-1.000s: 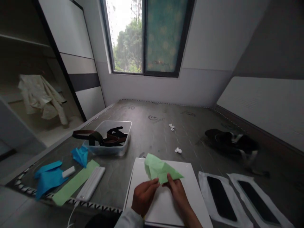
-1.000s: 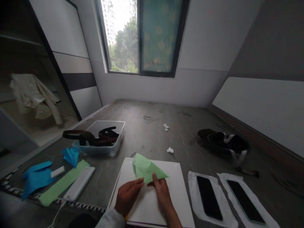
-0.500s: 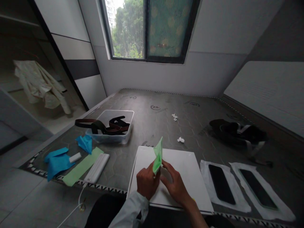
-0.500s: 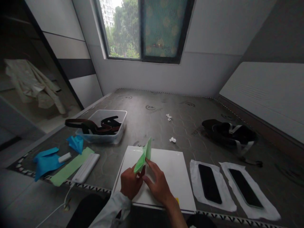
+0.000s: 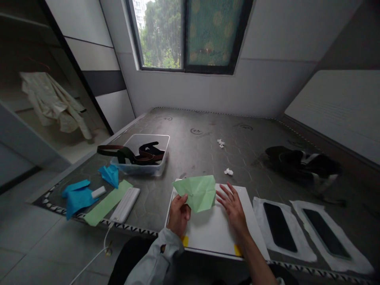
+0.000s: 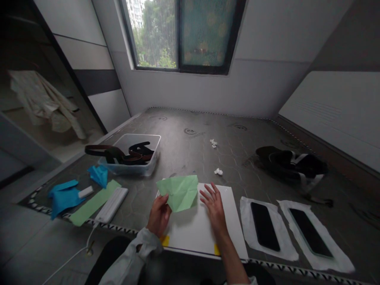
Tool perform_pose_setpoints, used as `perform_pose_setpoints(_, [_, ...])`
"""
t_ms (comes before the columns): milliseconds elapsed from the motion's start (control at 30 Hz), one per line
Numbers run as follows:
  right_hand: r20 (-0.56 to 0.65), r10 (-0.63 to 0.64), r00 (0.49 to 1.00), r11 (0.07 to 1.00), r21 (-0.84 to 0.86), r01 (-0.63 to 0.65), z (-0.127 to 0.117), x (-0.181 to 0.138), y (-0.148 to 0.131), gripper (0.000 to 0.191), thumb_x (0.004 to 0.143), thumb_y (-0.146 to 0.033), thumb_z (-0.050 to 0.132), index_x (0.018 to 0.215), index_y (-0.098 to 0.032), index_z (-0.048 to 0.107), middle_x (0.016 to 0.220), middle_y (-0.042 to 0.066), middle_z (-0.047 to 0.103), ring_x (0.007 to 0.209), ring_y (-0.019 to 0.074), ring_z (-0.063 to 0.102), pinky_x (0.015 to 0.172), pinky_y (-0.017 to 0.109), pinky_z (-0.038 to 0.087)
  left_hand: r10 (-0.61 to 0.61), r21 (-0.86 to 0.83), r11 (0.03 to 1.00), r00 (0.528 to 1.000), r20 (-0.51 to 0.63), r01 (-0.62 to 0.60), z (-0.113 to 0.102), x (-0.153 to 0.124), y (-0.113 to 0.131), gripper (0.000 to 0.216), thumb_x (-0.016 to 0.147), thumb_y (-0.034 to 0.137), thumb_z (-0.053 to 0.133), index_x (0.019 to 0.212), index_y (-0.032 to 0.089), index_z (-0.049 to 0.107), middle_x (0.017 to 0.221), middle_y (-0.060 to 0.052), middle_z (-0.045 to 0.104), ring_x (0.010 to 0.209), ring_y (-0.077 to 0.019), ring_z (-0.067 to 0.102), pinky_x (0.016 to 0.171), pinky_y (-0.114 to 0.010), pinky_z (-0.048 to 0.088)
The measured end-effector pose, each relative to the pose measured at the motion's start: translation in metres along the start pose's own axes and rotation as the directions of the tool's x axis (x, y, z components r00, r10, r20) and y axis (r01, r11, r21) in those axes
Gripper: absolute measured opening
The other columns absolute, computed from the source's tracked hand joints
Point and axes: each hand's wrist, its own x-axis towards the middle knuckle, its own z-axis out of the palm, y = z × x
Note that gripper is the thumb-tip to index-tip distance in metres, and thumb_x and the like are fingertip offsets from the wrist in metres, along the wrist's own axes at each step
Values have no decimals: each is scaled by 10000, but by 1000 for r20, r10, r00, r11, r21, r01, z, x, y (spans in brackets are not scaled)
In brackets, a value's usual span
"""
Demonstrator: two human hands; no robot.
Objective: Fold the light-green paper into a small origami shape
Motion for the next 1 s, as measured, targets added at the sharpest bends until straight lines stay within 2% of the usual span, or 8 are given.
perform_pose_setpoints(100, [83,-32,996,996,-75,38,5,-4,-4,748,759,-300,694,1411,-361,333,1409,88,473,1179,250,563,921,394,507,-57,-4,998,998,39,57,0,-1,1,303,691,364,735,690,135,536,536,82,520,278,18,340,305,-140,157])
perform_pose_setpoints(233, [131,-57,990,980,-182,80,7,-11,-14,819,754,-278,709,1451,-317,281,1378,97,508,1177,250,562,910,372,514,-73,161,985,997,24,68,1,0,1,330,682,397,732,722,121,554,601,53,578,285,14,382,311,-139,160])
perform_pose_setpoints(333, [109,-106,988,968,-215,127,3,-12,-18,834,725,-297,744,1442,-276,319,1289,115,579,1142,259,585,891,365,522,-96,303,949,995,12,88,1,2,0,348,684,432,708,753,116,580,527,52,568,291,-18,432,332,-140,199])
perform_pose_setpoints(467, [119,-110,987,975,-182,131,-1,-8,-15,614,776,-402,694,1336,-298,465,1230,104,619,1066,247,626,854,377,534,-76,468,882,997,30,54,-1,4,-2,361,710,456,662,772,104,608,446,64,518,294,-56,471,336,-157,215])
perform_pose_setpoints(567, [128,-120,985,946,-285,152,-1,-4,-12,281,804,-467,653,968,-240,679,1337,112,548,1181,279,547,892,378,502,-71,517,856,994,79,20,-3,4,-7,350,734,459,643,768,113,606,463,67,511,301,-71,487,330,-169,249])
perform_pose_setpoints(633, [108,-128,986,920,-357,158,0,-3,-12,278,811,-487,640,800,-212,685,1377,117,513,1218,302,510,903,383,485,-79,526,850,989,124,2,-5,5,-11,343,752,459,635,770,118,604,482,64,518,306,-72,491,329,-175,257])
perform_pose_setpoints(833, [124,-154,980,886,-422,193,2,-6,-14,304,813,-484,632,989,-239,672,1328,101,538,1208,284,501,818,334,512,-140,505,863,963,231,5,-7,3,-16,334,767,446,637,816,116,617,531,47,551,321,-73,504,330,-176,272])
perform_pose_setpoints(1000, [45,-113,993,901,-417,122,6,-8,-15,472,756,-437,707,1155,-227,567,1011,61,648,891,224,618,718,299,514,-205,484,875,920,334,19,-2,-1,-13,347,749,448,661,812,108,629,515,41,538,339,-83,505,330,-178,323])
